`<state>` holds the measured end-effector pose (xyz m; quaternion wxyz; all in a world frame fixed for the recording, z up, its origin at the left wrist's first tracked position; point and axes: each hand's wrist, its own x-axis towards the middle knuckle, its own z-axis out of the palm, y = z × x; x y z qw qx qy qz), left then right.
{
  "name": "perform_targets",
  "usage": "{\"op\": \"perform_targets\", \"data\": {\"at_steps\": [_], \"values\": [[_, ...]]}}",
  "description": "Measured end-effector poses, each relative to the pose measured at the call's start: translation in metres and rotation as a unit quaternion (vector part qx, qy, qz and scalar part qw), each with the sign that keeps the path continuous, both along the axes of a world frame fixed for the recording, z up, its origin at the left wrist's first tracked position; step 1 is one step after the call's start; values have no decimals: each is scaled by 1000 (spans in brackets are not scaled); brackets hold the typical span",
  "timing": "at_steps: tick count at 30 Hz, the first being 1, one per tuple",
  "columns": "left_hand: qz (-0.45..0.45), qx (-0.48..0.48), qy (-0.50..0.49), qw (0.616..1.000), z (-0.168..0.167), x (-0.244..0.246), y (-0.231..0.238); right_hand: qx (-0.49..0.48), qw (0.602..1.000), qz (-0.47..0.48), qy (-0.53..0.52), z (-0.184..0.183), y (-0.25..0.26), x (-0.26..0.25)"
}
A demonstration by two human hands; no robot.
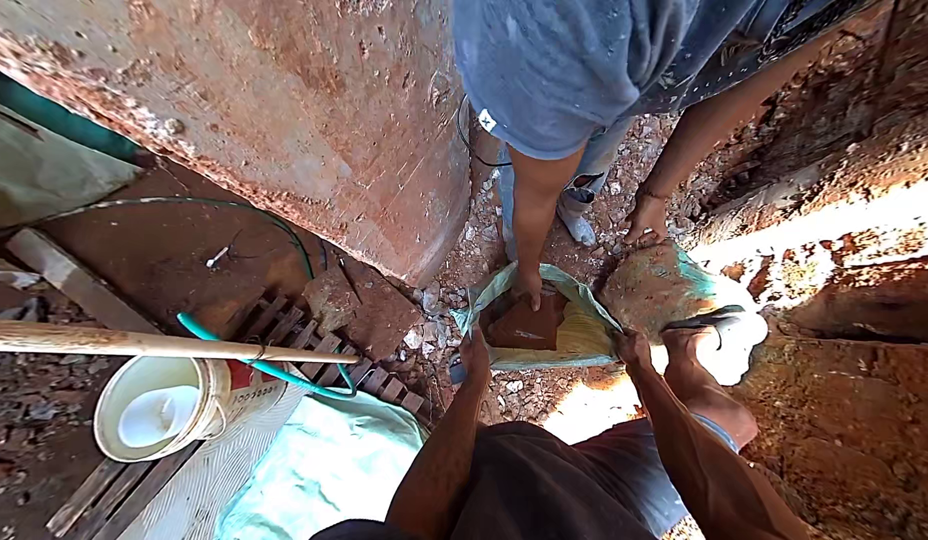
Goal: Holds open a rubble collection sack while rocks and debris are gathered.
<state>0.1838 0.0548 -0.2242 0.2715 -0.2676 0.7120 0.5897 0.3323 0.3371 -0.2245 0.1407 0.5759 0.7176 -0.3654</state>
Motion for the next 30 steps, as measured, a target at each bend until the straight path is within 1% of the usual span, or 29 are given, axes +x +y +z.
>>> {"op": "perform_targets", "data": {"at_steps": [3,5,12,17,20,22,23,24,26,28,30], "values": [[-20,8,1,1000,-12,13,-2,13,997,67,-47,-6,-8,12],[-24,12,1,1000,-16,18,0,22,996,70,-44,-8,-11,17],[-40,5,9,999,-5,9,1,21,992,104,-72,1,-7,3],[-87,5,28,996,-12,9,-2,21,990,126,-65,8,-18,-6],[-53,22,26,998,-5,9,-22,27,989,146,-17,22,-45,-8],[-27,12,17,999,-1,10,-55,26,984,174,15,31,-68,11],[-27,0,13,1000,-4,13,-72,11,983,180,21,37,-79,23],[-32,-9,4,999,-8,18,-85,-1,984,178,21,42,-89,38],[-47,-35,-22,998,-8,32,-93,-19,988,155,7,45,-98,65],[-86,-62,-17,994,-7,39,-89,-54,992,110,-16,38,-92,72],[-135,-71,0,988,-13,42,-84,-92,992,67,-61,29,-84,73]]}}
